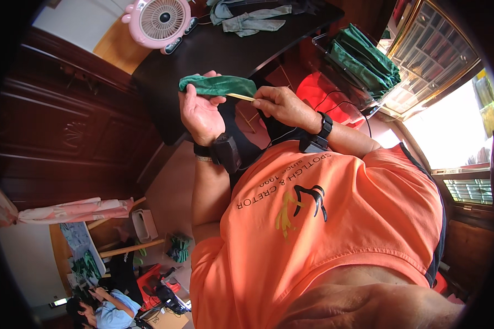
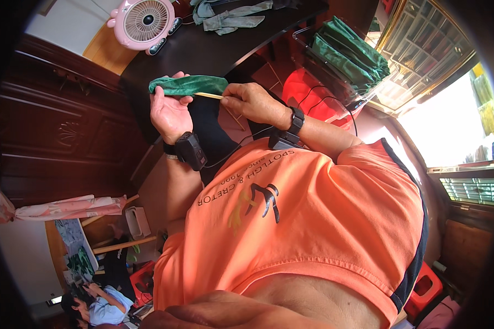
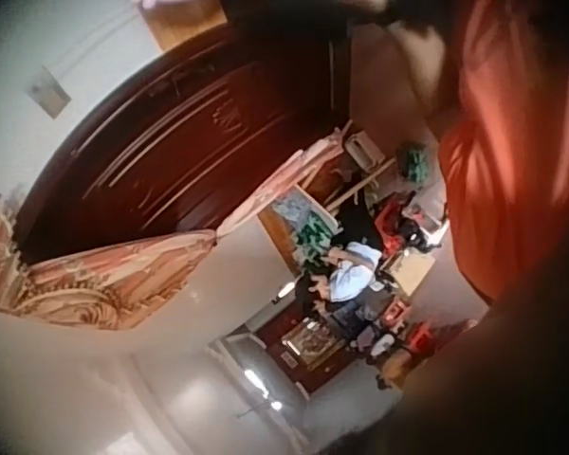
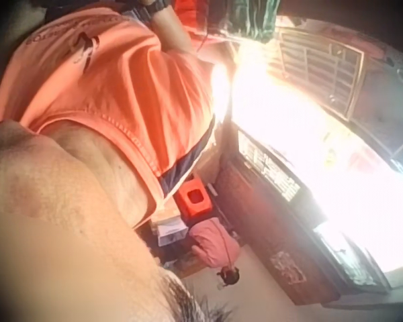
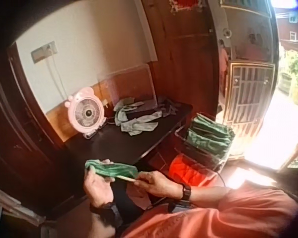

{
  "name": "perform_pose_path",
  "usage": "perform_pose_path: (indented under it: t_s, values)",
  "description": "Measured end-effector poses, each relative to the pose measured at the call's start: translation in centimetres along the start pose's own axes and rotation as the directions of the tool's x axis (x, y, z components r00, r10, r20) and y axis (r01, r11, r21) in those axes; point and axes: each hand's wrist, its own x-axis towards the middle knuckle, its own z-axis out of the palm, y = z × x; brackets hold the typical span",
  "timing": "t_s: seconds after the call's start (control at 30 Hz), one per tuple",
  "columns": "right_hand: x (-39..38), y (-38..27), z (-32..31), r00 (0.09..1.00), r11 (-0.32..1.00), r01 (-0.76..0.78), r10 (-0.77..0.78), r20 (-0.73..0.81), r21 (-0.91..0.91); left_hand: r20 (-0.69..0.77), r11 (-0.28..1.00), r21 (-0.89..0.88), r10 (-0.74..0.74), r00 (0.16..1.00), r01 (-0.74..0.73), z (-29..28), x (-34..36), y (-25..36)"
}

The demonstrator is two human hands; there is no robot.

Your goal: Applying liquid edge finisher or dye to green leather pieces using a small wooden stick.

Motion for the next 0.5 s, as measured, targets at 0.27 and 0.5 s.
perform_pose_path:
  t_s: [0.27, 0.5]
  values:
    - [0.3, -0.5, 1.9, 1.000, 0.958, 0.010, -0.017, 0.023, 0.285, -0.034, 0.987, -0.113, 0.107, 0.994, -0.110, -1.7, -1.2, -0.1]
    - [0.3, -1.0, 2.7, 0.997, 0.881, -0.068, 0.050, 0.050, 0.467, -0.106, 0.987, -0.144, 0.058, 0.993, -0.073, -3.9, -1.0, 0.2]
